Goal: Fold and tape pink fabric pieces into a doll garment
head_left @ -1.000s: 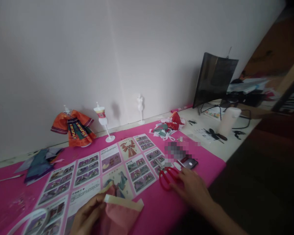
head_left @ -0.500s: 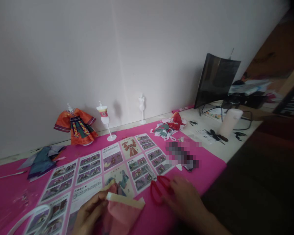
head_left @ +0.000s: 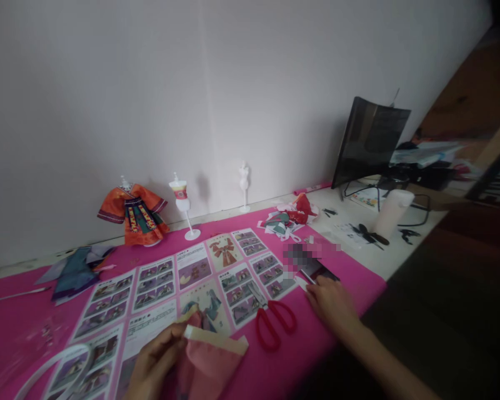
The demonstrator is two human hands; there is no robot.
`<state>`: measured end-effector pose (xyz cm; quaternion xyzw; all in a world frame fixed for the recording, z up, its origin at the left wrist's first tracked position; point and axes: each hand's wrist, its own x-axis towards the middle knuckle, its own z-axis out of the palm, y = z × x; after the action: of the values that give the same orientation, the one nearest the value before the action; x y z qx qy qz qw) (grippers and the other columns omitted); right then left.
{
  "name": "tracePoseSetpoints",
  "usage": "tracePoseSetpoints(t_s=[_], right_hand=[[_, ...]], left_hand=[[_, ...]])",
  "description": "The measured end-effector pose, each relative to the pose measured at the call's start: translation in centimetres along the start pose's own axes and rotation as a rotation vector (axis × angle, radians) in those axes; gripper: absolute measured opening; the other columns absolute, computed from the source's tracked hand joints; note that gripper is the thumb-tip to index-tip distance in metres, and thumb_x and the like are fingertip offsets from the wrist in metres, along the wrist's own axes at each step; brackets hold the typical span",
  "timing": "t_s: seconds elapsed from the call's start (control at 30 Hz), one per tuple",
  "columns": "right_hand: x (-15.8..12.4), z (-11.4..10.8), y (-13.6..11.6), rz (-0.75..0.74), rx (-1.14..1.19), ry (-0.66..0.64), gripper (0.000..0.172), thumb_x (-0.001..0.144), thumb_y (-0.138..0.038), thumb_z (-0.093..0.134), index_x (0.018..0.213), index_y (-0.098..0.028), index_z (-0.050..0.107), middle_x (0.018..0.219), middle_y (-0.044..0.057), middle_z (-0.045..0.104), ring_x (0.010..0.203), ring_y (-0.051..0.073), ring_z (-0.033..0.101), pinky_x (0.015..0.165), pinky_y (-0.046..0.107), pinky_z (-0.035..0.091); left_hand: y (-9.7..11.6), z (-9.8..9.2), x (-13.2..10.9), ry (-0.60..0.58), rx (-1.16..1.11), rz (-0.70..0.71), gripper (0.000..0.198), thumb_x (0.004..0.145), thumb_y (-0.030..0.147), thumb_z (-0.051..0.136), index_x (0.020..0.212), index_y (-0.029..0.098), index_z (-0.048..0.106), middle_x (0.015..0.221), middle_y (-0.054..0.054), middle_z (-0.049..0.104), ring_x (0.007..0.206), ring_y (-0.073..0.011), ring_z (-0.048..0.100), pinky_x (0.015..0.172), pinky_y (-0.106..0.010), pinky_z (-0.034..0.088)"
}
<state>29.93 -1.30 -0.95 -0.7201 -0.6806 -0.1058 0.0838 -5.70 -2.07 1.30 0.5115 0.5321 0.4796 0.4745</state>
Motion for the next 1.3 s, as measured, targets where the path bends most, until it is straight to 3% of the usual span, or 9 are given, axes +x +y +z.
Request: tracePoseSetpoints(t_s=[0.23, 0.4, 0.57, 0.73, 0.9, 1.1, 1.3], right_hand=[[-2.1, -0.1, -0.6, -0.044, -0.021, 0.023, 0.025, 0.089, -0.014, 0.049, 0.073, -0.019, 0.068, 0.08, 0.007, 0.064, 0.078, 0.021, 0.058, 0.074, 0.034, 0.035], [-3.1, -0.5, -0.8, -0.016, 0.109, -0.037, 0.028, 0.089, -0.012, 0.044, 0.072, -0.015, 0.066, 0.077, 0.012, 0.065, 0.076, 0.025, 0.059, 0.07, 0.035, 0.037], [-2.1, -0.9, -0.2, 0.051, 0.296, -0.102, 0.022, 0.085, -0.016, 0.048, 0.07, -0.015, 0.064, 0.076, 0.011, 0.066, 0.071, 0.022, 0.06, 0.064, 0.031, 0.038], [-1.5, -2.3, -0.8, 0.058, 0.678, -0.286, 0.03, 0.088, -0.033, 0.045, 0.069, -0.016, 0.062, 0.063, 0.002, 0.066, 0.059, 0.014, 0.059, 0.054, 0.023, 0.04], [-2.4, -5.1, -3.1, 0.316, 1.606, -0.598, 0.031, 0.072, -0.044, 0.067, 0.07, -0.014, 0.058, 0.062, 0.002, 0.066, 0.049, 0.01, 0.054, 0.053, 0.022, 0.04], [-3.3, -7.3, -6.0, 0.258, 1.833, -0.687, 0.028, 0.069, -0.037, 0.073, 0.069, -0.014, 0.056, 0.061, 0.002, 0.068, 0.051, 0.014, 0.064, 0.052, 0.023, 0.044], [-3.5, -7.0, -8.4, 0.229, 1.937, -0.781, 0.029, 0.067, -0.033, 0.076, 0.065, -0.014, 0.054, 0.058, 0.003, 0.068, 0.048, 0.014, 0.065, 0.046, 0.019, 0.042]], left_hand=[[0.1, 0.0, -0.1, -0.029, -0.011, 0.008, 0.02, 0.072, 0.041, 0.064, 0.073, 0.022, 0.068, 0.109, -0.005, 0.071, 0.118, -0.0343, 0.053, 0.107, -0.042, 0.032], [0.2, -0.3, -0.1, -0.06, -0.017, -0.016, 0.019, 0.071, 0.04, 0.067, 0.073, 0.021, 0.068, 0.106, -0.006, 0.072, 0.114, -0.0356, 0.056, 0.101, -0.042, 0.039], [0.0, -0.1, 0.0, -0.026, -0.036, -0.007, 0.02, 0.069, 0.04, 0.068, 0.071, 0.02, 0.067, 0.099, -0.006, 0.074, 0.105, -0.0356, 0.061, 0.097, -0.042, 0.042], [-0.6, -0.6, 0.3, -0.048, -0.054, -0.022, 0.024, 0.069, 0.043, 0.069, 0.073, 0.02, 0.068, 0.105, -0.008, 0.072, 0.106, -0.0359, 0.061, 0.097, -0.042, 0.043], [-0.8, -1.3, 0.6, -0.126, -0.017, -0.027, 0.026, 0.071, 0.045, 0.069, 0.078, 0.02, 0.07, 0.111, -0.008, 0.071, 0.111, -0.0356, 0.059, 0.1, -0.041, 0.04], [0.0, -0.7, 0.1, -0.119, -0.007, -0.003, 0.022, 0.073, 0.042, 0.067, 0.075, 0.02, 0.07, 0.106, -0.008, 0.072, 0.119, -0.0358, 0.053, 0.102, -0.041, 0.038], [0.3, -0.7, 0.1, -0.076, -0.006, 0.015, 0.021, 0.071, 0.039, 0.063, 0.071, 0.019, 0.069, 0.087, -0.006, 0.072, 0.089, -0.0298, 0.064, 0.081, -0.033, 0.048]])
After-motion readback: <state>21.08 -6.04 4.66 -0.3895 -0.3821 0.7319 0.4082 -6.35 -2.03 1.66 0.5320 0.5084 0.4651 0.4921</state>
